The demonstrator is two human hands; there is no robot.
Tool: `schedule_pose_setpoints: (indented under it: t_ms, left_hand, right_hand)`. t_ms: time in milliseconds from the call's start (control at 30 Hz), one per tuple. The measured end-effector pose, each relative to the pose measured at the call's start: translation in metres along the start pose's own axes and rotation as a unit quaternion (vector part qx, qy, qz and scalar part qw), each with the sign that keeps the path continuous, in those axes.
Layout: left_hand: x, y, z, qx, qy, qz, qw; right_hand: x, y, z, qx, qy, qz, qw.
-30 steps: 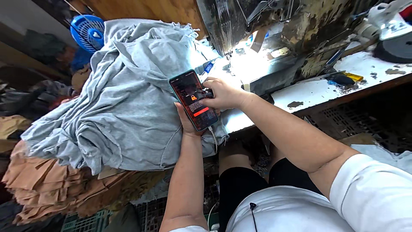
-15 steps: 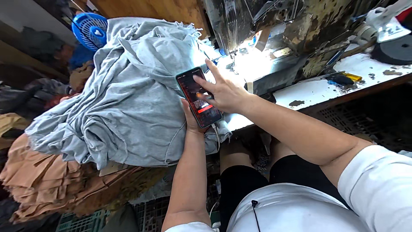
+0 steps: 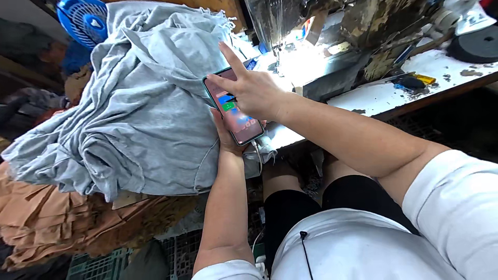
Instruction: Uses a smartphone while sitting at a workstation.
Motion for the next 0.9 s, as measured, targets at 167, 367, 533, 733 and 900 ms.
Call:
schedule_pose_setpoints:
  t_ms: [167, 367, 533, 733, 900]
  left_hand:
    - [0.000, -0.001, -0.001, 0.010, -0.002, 0.016, 1.000]
    - [-0.002, -0.001, -0.004, 0.013, -0.014, 0.023, 1.000]
    - [0.000, 0.004, -0.004, -0.018, 0.026, -0.007, 0.999]
    - [-0.001, 0.003, -0.001, -0.019, 0.036, 0.003, 0.999]
    - [0.002, 0.003, -0.004, -0.043, 0.023, 0.020, 0.999]
  right_hand:
    - [0.009, 0.006, 0.009, -0.051, 0.067, 0.041, 0.996]
    - [0.029, 0.025, 0.002, -0.075, 0.063, 0.054, 0.994]
    - [0.076, 0.022, -0.021, -0.040, 0.067, 0.170, 0.982]
    - [0.097, 0.028, -0.050, 0.081, -0.019, 0.205, 0.975]
    - [0.060, 0.027, -0.014, 0.080, 0.067, 0.114, 0.988]
Point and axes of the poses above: each hand's wrist, its own x-axis away from the middle knuckle, its own z-axis out of the back of the hand, y = z × x, the point moved 7 cm from there along -x, towards the middle knuckle, and after that the axes turned 8 degrees about -z, right-handed, at the moved point
